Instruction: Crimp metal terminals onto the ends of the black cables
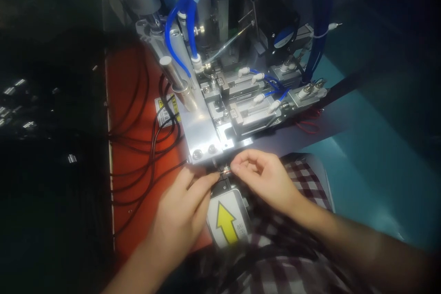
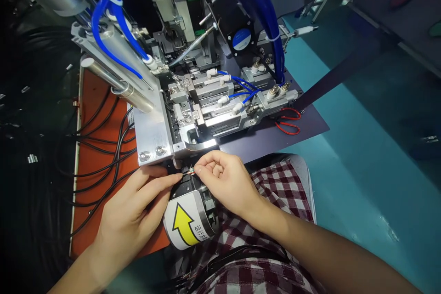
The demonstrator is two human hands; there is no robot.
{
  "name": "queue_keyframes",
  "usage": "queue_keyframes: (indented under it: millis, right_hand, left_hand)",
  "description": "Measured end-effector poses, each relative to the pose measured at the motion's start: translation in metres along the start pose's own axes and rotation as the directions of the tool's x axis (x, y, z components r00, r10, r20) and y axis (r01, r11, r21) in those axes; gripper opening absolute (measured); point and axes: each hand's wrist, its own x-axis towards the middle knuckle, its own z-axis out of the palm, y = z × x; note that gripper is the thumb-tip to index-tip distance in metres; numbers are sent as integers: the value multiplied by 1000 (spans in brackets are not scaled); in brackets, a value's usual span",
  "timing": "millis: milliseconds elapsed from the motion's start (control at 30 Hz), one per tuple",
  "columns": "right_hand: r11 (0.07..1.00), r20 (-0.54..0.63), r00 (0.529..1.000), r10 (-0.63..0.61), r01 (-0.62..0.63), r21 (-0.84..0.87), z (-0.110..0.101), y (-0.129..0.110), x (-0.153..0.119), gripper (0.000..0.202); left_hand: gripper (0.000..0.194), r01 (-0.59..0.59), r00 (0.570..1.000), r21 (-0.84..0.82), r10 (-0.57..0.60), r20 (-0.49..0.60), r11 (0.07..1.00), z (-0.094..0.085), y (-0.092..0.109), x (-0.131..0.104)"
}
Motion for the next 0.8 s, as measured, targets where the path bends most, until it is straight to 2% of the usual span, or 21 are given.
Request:
queue_keyframes:
  millis: [167,333,500,800]
  right_hand:
    - [999,18,1000,-1,0,44,3,-3,1,9]
    - [990,29,996,83,-86,109,5,-6,-1,11]
    - [981,37,989,146,-150,127,4,-10,1,14]
    - [974,54,982,179,-184,133,3,-13,1,15]
  left_hand:
    - [23,-14,1000,-9,14,-5,1000,2,-1,1]
    - [22,-5,1000,-15,5,5,1000,0,0,1]
    - [22,-15,1000,-7,15,-1,1000,0,1,2]
    - [21,-27,1000,8,27,-10,1000,-1,2,3]
